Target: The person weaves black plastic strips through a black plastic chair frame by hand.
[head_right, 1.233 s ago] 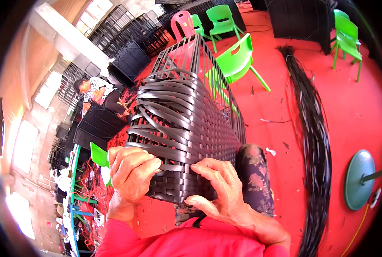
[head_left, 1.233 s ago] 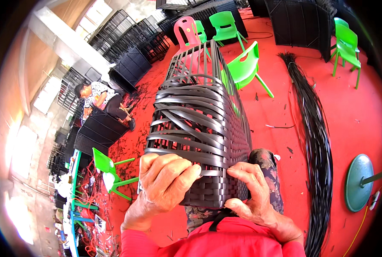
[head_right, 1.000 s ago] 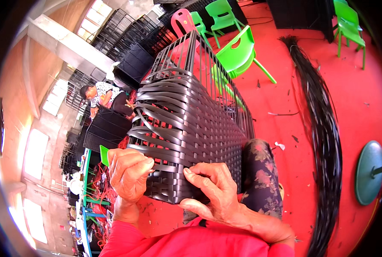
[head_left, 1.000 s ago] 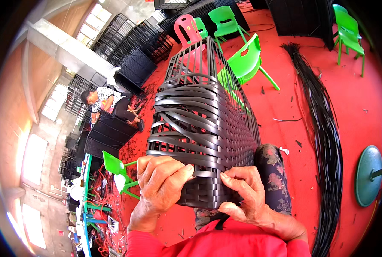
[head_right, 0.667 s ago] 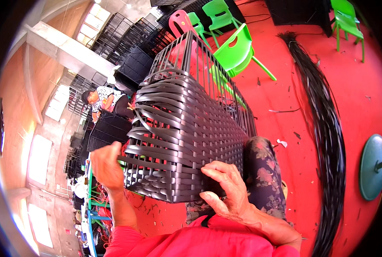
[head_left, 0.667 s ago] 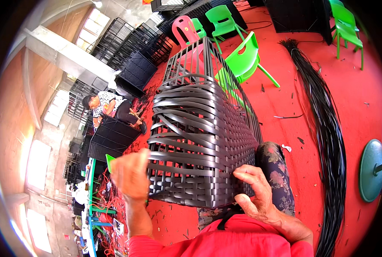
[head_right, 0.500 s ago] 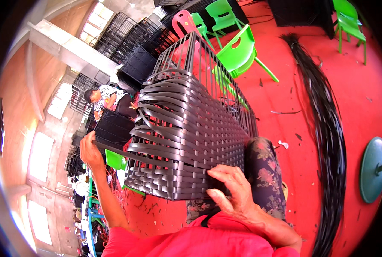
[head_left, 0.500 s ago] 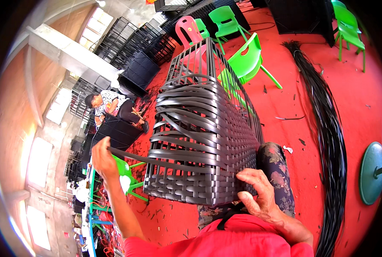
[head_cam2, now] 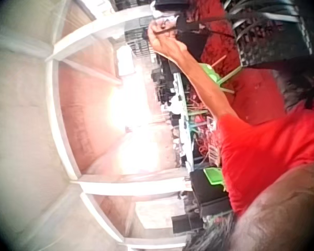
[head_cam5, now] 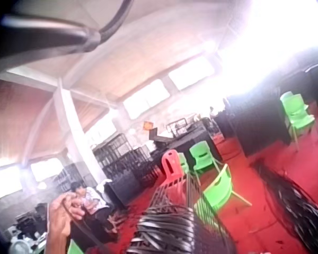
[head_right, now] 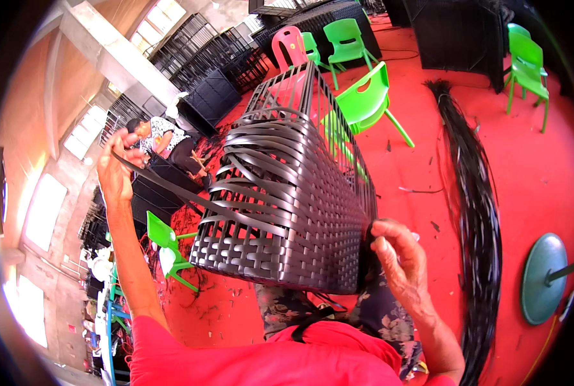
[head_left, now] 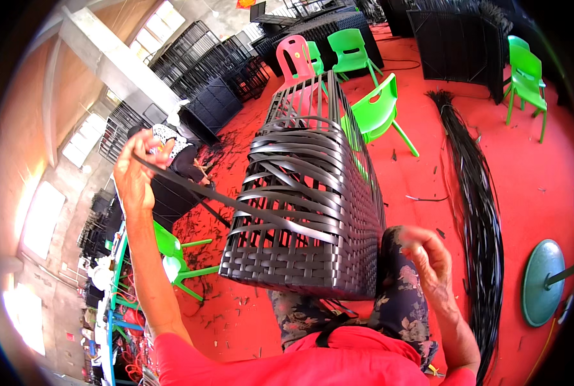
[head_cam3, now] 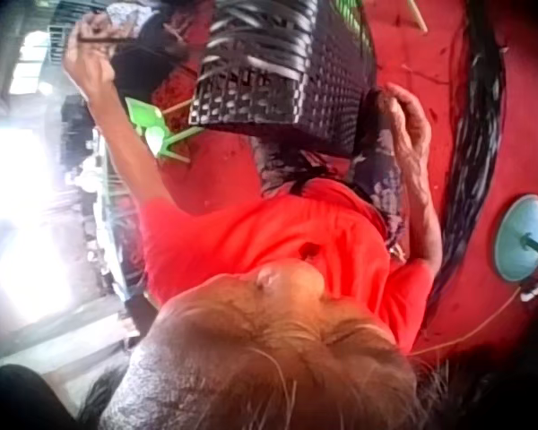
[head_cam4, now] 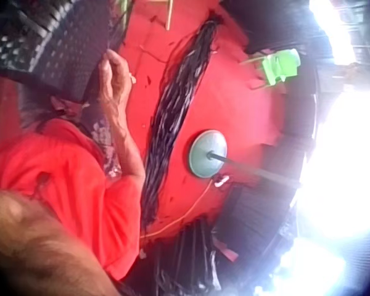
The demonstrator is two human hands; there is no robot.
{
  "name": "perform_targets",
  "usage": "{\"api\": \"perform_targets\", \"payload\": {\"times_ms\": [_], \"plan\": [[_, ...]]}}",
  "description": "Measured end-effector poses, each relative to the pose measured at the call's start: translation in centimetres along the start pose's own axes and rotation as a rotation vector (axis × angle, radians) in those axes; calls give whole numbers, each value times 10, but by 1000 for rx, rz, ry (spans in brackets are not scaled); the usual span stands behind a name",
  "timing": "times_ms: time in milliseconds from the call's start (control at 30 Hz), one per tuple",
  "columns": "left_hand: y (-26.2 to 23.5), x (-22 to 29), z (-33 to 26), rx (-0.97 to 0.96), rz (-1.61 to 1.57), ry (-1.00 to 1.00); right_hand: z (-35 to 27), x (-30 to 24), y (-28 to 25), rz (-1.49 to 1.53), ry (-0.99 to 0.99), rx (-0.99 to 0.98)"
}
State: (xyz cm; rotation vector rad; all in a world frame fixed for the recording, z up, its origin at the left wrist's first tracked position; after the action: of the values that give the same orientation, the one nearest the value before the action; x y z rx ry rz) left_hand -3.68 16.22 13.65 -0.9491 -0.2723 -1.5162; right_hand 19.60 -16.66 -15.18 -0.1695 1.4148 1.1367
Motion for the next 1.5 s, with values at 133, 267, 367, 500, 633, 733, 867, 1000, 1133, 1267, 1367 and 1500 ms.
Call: {"api": "perform_targets", "payload": {"times_ms": [133, 267, 367, 500, 633, 733, 867, 1000, 1133, 1267, 1367, 1500], "plan": [[44, 80, -43, -25, 199, 341, 35, -67, 49, -49, -156, -185], [83, 121, -95, -92, 678, 1009, 60, -121, 138, 124, -179, -392], [93, 133, -112, -27, 836, 1138, 62, -138, 189, -29, -262, -617], [66, 131, -111, 116, 944, 1132, 60, -129, 221, 9, -11, -542], [45, 121, -119, 241, 1064, 1178, 59, -134, 233, -94, 222, -629], [43, 114, -125, 286, 998, 1191, 67, -140, 256, -291, 169, -853], [30, 97, -131, 357, 870, 1146, 68, -132, 271, -241, 303, -891], [15, 21, -132, 290, 774, 728, 68, -143, 269, -26, 315, -948], [19, -94, -173, 186, 805, 457, 70, -123, 266, -113, 323, -963], [55, -215, -232, -6, 473, -82, 68, -141, 263, -142, 245, -887], [62, -264, -278, -217, 349, -541, 75, -138, 267, -146, 197, -914], [76, -296, -287, -83, -69, -797, 73, -141, 248, -297, 222, -980]]}}
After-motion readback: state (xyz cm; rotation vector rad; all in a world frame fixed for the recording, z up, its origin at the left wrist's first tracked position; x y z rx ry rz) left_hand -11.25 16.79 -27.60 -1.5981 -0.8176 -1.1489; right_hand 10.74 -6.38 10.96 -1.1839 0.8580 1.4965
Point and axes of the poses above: each hand's wrist, its own z-axis towards the middle knuckle, its own y-axis out of the palm, x = y × z, the point moved 5 cm from there along z, towards the middle knuckle, and after that the axes turned 12 degrees about z, right-handed, at the moved point
